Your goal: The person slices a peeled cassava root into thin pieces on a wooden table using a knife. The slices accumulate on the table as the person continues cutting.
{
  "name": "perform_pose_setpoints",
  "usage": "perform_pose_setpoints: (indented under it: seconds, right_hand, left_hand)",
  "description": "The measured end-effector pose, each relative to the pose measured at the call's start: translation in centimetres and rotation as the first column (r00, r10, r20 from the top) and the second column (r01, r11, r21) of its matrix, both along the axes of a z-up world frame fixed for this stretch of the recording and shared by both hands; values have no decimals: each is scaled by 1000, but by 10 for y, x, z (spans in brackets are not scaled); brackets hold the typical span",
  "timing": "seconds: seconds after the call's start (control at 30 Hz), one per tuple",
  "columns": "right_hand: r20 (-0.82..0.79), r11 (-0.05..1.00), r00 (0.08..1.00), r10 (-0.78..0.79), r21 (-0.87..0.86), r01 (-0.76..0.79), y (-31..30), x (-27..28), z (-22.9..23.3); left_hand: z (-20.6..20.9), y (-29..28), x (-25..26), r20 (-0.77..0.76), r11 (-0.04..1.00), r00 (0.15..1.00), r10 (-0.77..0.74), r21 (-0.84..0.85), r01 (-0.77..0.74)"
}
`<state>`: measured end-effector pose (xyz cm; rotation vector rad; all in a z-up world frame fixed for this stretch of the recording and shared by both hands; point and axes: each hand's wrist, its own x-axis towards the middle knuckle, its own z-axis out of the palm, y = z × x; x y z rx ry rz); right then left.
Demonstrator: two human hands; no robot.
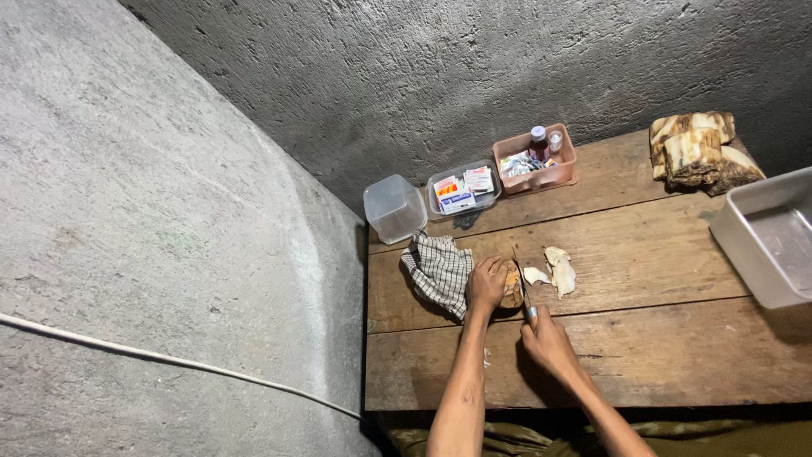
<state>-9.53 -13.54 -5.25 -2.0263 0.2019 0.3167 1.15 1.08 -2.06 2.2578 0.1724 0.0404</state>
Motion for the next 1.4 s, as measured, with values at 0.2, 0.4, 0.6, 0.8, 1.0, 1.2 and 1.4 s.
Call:
perform_pose_setpoints:
  seconds: [0.2,0.4,0.6,0.8,1.0,1.2,1.4]
  right_hand:
    - [-35,1000,999,-10,-21,9,2,-12,-4]
    - [172,995,985,13,-97,4,4,28,-19]
    - [105,998,994,-32,-55,38,4,1,-26]
    - [30,999,999,-26,-29,27,2,16,-43]
    - [133,999,991,14,-53,-7,-8,53,-35]
    - [126,998,990,-62,-3,63,3,-22,-10]
    - [108,998,992,-59,37,55,5,-7,5]
  left_hand:
    - [1,1,2,-31,999,1000,3,-32,-4]
    - [-7,2,0,53,1000,998,-26,7,26]
    - [-8,1,2,65,1000,998,-7,-19,8]
    - [-13,3,3,48,1000,999,-19,-6,19]
    - [-19,6,5,87,994,991,-100,-26,102]
    - [-24,6,9,42,997,998,-56,-52,59]
    - [-15,4,6,-17,998,999,-49,-48,48]
